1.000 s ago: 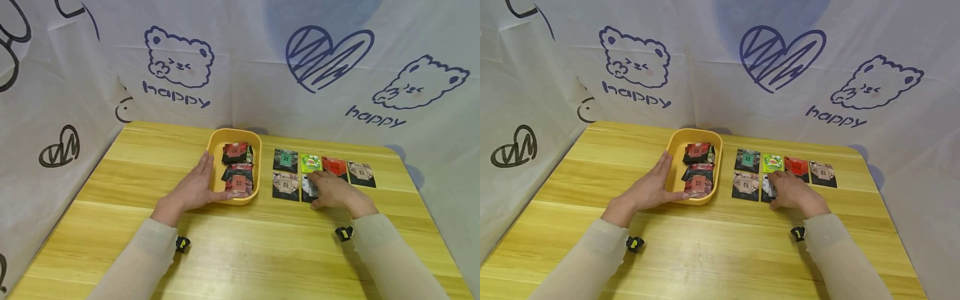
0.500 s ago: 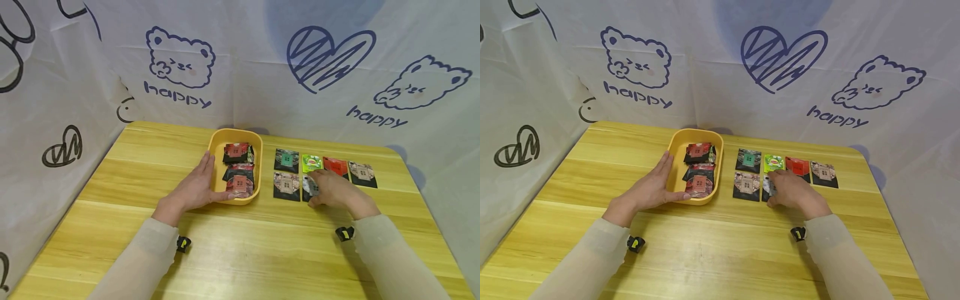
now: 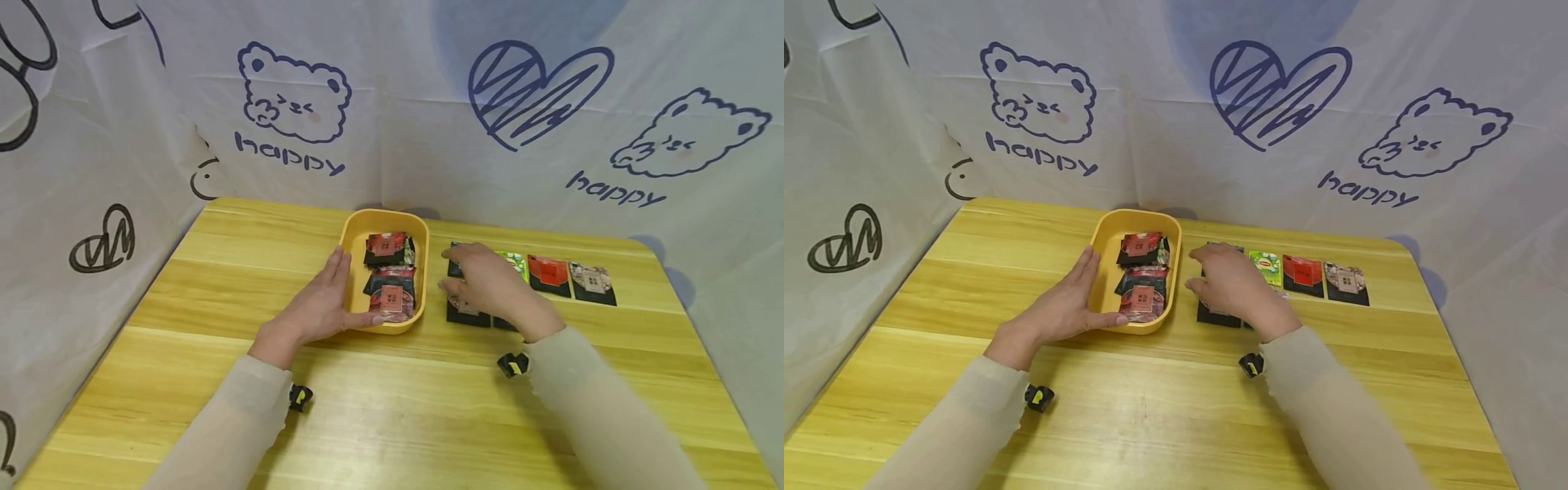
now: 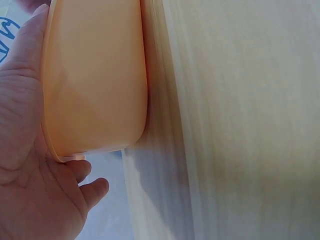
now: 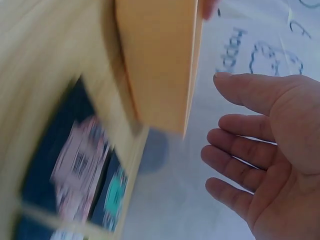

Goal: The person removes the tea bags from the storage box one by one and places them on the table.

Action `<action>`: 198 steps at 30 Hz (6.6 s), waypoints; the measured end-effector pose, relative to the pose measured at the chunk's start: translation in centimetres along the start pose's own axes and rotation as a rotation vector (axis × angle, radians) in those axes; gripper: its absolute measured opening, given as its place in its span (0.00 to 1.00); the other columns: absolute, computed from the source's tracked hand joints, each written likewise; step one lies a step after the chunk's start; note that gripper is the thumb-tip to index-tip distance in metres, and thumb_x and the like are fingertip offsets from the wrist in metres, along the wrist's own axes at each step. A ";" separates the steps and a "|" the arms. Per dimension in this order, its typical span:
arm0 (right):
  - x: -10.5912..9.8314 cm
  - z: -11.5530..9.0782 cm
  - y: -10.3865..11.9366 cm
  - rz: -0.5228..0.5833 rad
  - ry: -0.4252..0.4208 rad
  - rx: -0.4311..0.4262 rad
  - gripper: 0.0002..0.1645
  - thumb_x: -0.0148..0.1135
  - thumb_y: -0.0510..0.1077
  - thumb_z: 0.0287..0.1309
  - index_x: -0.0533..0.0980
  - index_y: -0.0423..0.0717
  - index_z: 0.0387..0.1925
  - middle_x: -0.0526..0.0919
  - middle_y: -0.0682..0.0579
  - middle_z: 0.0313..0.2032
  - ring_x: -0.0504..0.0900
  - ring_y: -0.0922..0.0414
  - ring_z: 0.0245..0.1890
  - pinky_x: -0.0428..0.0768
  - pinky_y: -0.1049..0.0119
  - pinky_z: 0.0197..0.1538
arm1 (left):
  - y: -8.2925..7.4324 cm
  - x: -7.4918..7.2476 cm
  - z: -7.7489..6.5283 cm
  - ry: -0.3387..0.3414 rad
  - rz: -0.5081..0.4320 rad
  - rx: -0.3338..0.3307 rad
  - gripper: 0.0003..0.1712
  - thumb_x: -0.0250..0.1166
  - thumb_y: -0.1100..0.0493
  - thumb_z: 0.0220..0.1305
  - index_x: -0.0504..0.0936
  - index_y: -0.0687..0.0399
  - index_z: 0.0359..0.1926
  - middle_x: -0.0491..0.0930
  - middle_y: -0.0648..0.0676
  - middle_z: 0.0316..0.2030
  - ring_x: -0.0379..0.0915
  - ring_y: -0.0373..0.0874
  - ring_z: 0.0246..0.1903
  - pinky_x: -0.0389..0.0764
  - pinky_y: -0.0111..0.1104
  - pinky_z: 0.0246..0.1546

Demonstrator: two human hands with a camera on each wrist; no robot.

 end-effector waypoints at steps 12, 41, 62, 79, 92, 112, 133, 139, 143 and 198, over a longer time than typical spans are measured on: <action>2.7 4.0 6.9 -0.103 0.149 -0.109 0.37 0.72 0.53 0.67 0.74 0.40 0.71 0.77 0.43 0.70 0.75 0.43 0.71 0.75 0.47 0.72 | -0.1 -0.2 -0.1 -0.004 -0.005 0.008 0.82 0.69 0.19 0.54 0.33 0.60 0.85 0.27 0.61 0.85 0.40 0.62 0.83 0.57 0.52 0.80; 5.8 6.4 8.6 -0.242 0.292 -0.074 0.46 0.66 0.61 0.70 0.65 0.42 0.78 0.71 0.41 0.74 0.69 0.41 0.75 0.68 0.44 0.77 | -0.3 -0.1 0.0 0.006 0.003 0.028 0.79 0.69 0.21 0.57 0.34 0.62 0.84 0.24 0.61 0.84 0.39 0.61 0.83 0.54 0.50 0.82; 6.1 6.5 8.5 -0.189 0.187 -0.116 0.47 0.71 0.62 0.65 0.64 0.42 0.74 0.71 0.42 0.72 0.71 0.44 0.71 0.72 0.46 0.75 | 0.0 -0.1 0.0 -0.004 0.004 0.036 0.80 0.67 0.18 0.55 0.35 0.63 0.85 0.25 0.61 0.85 0.40 0.61 0.83 0.56 0.50 0.81; 0.3 4.5 7.8 -0.042 0.082 -0.124 0.61 0.79 0.56 0.56 0.57 0.40 0.80 0.69 0.40 0.74 0.70 0.43 0.74 0.67 0.46 0.78 | 0.0 -0.2 -0.2 0.012 -0.020 0.007 0.81 0.69 0.20 0.55 0.32 0.60 0.85 0.25 0.60 0.85 0.39 0.61 0.83 0.56 0.52 0.81; -2.6 -0.1 3.9 -0.051 -0.001 -0.119 0.58 0.79 0.57 0.55 0.60 0.38 0.78 0.70 0.38 0.73 0.69 0.39 0.74 0.69 0.42 0.76 | -0.1 -0.2 -0.2 0.011 -0.006 -0.016 0.83 0.69 0.17 0.52 0.33 0.58 0.85 0.24 0.58 0.85 0.39 0.62 0.83 0.57 0.53 0.80; -2.4 -8.1 -8.2 -0.111 0.076 0.090 0.60 0.80 0.50 0.53 0.57 0.31 0.78 0.71 0.28 0.70 0.72 0.29 0.68 0.72 0.32 0.68 | -0.3 -0.2 -0.3 0.016 0.015 -0.004 0.82 0.70 0.20 0.54 0.33 0.62 0.85 0.24 0.60 0.85 0.39 0.63 0.83 0.56 0.53 0.80; 1.2 -10.3 -15.2 -0.123 0.211 0.167 0.61 0.81 0.51 0.46 0.62 0.24 0.73 0.68 0.20 0.68 0.66 0.20 0.68 0.68 0.26 0.68 | -0.8 -0.8 -0.2 0.030 0.110 0.007 0.80 0.67 0.17 0.55 0.37 0.64 0.84 0.28 0.63 0.85 0.26 0.56 0.85 0.46 0.51 0.83; 1.6 -9.9 -15.2 -0.136 0.246 0.182 0.61 0.81 0.51 0.47 0.62 0.27 0.75 0.66 0.20 0.70 0.62 0.19 0.70 0.66 0.25 0.69 | -0.8 -0.7 -0.2 0.024 0.094 0.011 0.80 0.68 0.19 0.55 0.38 0.64 0.84 0.28 0.63 0.85 0.29 0.58 0.85 0.48 0.51 0.83; 1.8 -9.7 -15.2 -0.148 0.271 0.195 0.61 0.81 0.52 0.47 0.62 0.30 0.76 0.66 0.22 0.70 0.61 0.19 0.70 0.66 0.24 0.68 | -0.7 -0.7 -0.1 0.024 0.086 0.009 0.80 0.68 0.18 0.55 0.39 0.64 0.84 0.28 0.63 0.85 0.31 0.59 0.84 0.51 0.51 0.82; 1.3 3.9 4.2 -0.089 -0.053 -0.079 0.44 0.68 0.55 0.71 0.66 0.37 0.77 0.68 0.38 0.76 0.67 0.41 0.76 0.70 0.46 0.77 | -0.5 -0.4 -0.2 0.014 0.028 -0.001 0.82 0.69 0.18 0.53 0.37 0.64 0.85 0.28 0.63 0.85 0.40 0.63 0.83 0.57 0.53 0.80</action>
Point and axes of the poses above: each hand's wrist, its own z-axis towards the middle knuckle, its own x-axis out of the palm, y = z × x, the point moved 2 cm from there along z, towards the middle knuckle
